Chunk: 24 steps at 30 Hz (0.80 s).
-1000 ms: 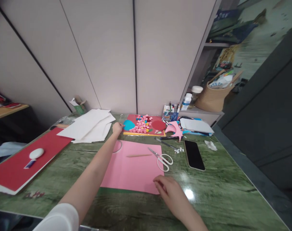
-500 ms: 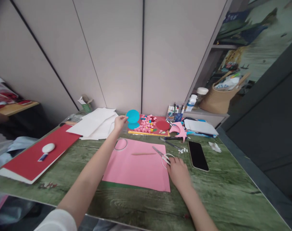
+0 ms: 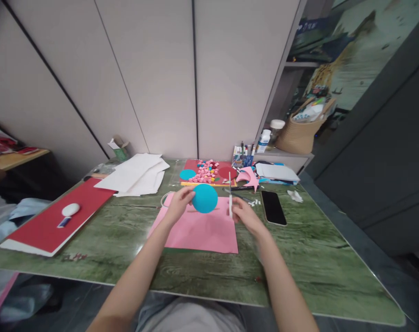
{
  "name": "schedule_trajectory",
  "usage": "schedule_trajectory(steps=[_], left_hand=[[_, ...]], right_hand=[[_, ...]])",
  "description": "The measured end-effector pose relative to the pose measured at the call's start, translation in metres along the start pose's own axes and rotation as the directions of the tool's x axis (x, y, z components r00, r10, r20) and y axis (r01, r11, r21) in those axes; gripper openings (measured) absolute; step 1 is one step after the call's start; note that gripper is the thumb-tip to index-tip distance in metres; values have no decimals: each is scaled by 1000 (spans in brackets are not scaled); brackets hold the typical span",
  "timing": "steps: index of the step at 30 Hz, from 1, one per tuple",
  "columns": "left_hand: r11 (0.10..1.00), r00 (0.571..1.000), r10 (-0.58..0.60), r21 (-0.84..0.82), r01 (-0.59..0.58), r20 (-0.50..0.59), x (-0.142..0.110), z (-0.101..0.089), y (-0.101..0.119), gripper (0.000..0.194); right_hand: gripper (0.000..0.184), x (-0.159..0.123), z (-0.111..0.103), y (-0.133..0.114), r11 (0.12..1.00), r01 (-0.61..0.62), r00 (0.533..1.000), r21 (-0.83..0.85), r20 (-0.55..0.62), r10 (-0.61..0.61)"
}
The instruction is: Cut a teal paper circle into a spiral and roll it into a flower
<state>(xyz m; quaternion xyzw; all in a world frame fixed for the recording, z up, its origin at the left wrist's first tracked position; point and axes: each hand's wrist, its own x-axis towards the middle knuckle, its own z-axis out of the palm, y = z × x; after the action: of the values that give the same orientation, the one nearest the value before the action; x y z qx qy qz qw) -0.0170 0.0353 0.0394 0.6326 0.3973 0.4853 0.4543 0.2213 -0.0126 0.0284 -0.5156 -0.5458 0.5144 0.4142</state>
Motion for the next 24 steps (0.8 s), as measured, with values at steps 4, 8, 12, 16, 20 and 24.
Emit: schedule_trajectory(steps=[4,8,12,16,20,24], left_hand=[[997,996,-36,65,31,87,-7,13,-12,31],[992,988,-15,125,-4,154,-12,15,-20,29],[998,984,-45,50,37,170,-14,20,-23,31],[982,975,-104,-137,133,196,-15,28,-28,44],[968,969,-152,-167,185,196,-16,34,-28,44],[970,993,-116,-213,116,14,-14,29,-19,38]], right_hand=[[26,9,37,15,921,135,982,365,-175,-74],[27,14,41,34,942,165,971,293,-217,-103],[27,15,32,41,974,196,949,111,-271,-160],[25,13,30,36,971,239,911,-11,-344,-228],[26,10,29,29,964,245,893,-102,-363,-265],[26,5,26,22,960,205,927,-193,-275,-254]])
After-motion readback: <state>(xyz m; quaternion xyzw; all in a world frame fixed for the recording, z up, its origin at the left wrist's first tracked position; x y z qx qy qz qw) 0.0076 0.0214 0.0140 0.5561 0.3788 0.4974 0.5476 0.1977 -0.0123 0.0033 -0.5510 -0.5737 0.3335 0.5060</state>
